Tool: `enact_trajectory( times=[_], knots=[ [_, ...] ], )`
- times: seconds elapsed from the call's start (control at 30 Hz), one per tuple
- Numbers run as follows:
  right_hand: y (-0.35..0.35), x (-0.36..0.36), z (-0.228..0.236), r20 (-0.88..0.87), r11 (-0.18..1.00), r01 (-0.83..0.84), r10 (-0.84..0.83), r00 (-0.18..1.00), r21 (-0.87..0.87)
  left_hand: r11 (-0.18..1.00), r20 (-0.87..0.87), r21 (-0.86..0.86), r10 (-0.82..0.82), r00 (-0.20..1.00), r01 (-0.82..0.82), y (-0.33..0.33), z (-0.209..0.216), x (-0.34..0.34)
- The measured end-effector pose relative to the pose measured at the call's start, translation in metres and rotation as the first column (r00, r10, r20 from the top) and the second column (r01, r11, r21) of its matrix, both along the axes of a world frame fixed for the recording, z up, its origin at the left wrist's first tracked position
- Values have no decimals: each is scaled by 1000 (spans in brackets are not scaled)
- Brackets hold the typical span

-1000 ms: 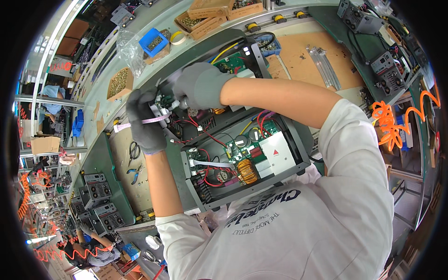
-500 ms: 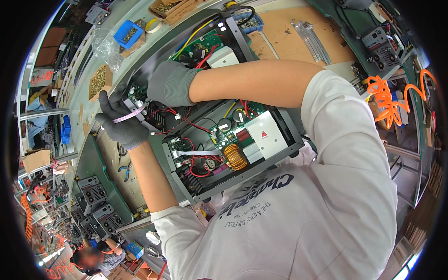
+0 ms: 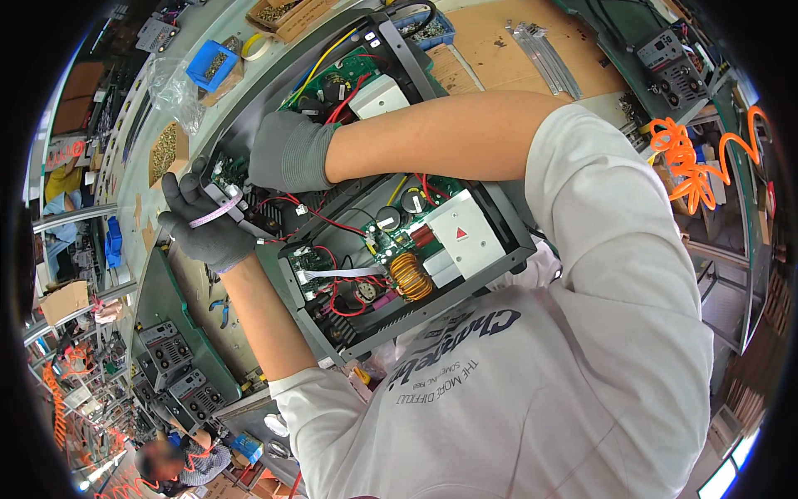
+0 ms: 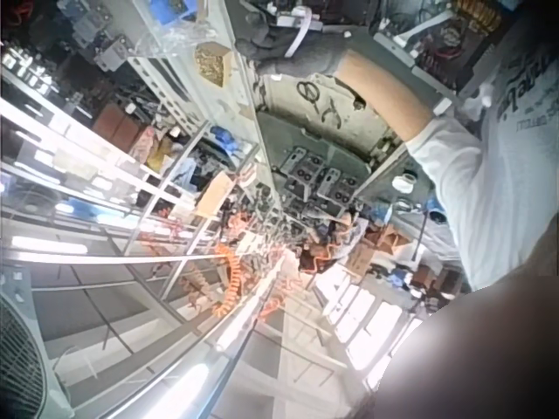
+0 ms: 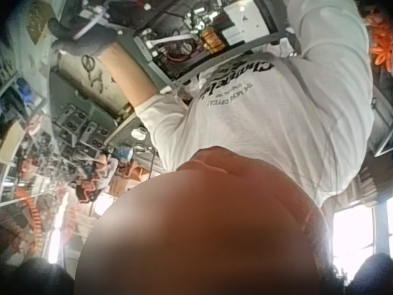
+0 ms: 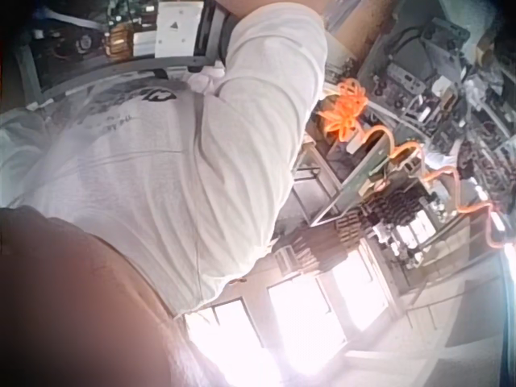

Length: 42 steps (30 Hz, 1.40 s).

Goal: Assembling internal components, wiring, and housing of an electronic power inverter at a factory workstation.

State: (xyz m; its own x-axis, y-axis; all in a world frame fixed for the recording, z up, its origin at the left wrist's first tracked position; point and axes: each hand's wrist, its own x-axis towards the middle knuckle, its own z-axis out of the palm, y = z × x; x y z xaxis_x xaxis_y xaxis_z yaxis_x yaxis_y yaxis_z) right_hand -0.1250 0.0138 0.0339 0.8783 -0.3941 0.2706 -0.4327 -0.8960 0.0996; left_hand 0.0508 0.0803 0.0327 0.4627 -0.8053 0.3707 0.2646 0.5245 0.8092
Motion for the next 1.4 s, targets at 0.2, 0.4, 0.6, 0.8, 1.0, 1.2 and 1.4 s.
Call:
enact_trajectory(
  times=[0.2,0.4,0.6,0.8,1.0,1.2,1.4],
  knots=[
    [1,5,-7,25,997,-41,43,999,-60,1000,-5,17,-18,1000,18,4,0,3],
    [-3,5,4,43,996,-91,92,995,-27,995,-43,82,-53,998,57,5,2,-1],
    [-3,1,2,73,990,-122,127,989,-70,991,-52,7,-134,990,135,6,-5,10],
    [-2,0,2,75,993,-101,105,992,-54,982,-119,-18,-187,975,186,7,-6,12],
    [-5,4,0,104,986,-152,158,982,-61,987,-104,9,-159,982,160,7,-6,10],
    [-9,8,8,87,981,-191,192,978,-23,995,-30,46,-92,995,93,2,3,-1],
    [-1,-10,48,-9,989,-132,133,991,73,998,-29,12,-69,997,69,7,-3,4]
  ],
)
